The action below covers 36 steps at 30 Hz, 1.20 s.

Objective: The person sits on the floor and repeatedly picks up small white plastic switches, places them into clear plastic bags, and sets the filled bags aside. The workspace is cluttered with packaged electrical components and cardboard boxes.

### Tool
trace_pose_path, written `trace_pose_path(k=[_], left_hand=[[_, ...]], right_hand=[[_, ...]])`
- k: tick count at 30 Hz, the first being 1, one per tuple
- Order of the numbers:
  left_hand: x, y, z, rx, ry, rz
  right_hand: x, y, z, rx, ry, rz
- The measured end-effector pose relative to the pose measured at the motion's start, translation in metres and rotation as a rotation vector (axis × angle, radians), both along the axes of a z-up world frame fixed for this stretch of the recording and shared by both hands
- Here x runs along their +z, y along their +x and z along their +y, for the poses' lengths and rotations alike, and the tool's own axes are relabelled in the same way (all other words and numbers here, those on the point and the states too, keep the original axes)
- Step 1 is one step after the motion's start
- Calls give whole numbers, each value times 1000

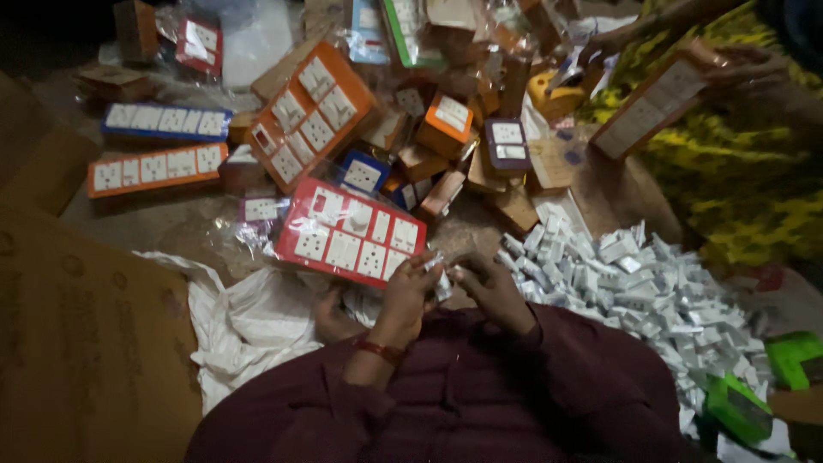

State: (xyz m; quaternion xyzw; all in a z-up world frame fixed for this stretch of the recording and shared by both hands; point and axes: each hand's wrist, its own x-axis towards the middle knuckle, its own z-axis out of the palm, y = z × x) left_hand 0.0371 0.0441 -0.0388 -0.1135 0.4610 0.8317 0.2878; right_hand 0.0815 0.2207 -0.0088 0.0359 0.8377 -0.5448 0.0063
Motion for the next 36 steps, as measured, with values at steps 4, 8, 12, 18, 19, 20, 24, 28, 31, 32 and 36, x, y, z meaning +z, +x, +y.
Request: trace_pose_path(k=[4, 8, 12, 18, 19, 20, 24, 28, 31, 32, 36], left_hand=[[-4, 0, -5, -66, 236, 180], [-8, -3, -4, -31, 109, 38], [4, -5, -3, -32, 66, 98], [-4, -7, -5, -49, -19, 146], [-4, -7, -5, -65, -52, 137], [-3, -7, -4, -78, -82, 144], [1, 0, 0, -16, -182, 204], [4, 6, -6, 9, -122, 241], [9, 5, -6, 16, -105, 230], [10, 5, -6, 3, -107, 224], [10, 4, 0, 93, -235, 280]], right_hand=[[6, 2, -6, -161, -63, 11], [25, 12, -10, 34, 29, 240], [53, 11, -16, 170, 256, 146], [52, 0, -16, 285, 374, 375], [52, 1, -16, 293, 370, 440], [52, 1, -16, 301, 371, 520], [45, 7, -21, 302, 585, 382], [25, 10, -18, 334, 598, 302], [12, 12, -18, 301, 636, 315], [9, 13, -21, 283, 649, 329], [5, 16, -29, 163, 715, 330]])
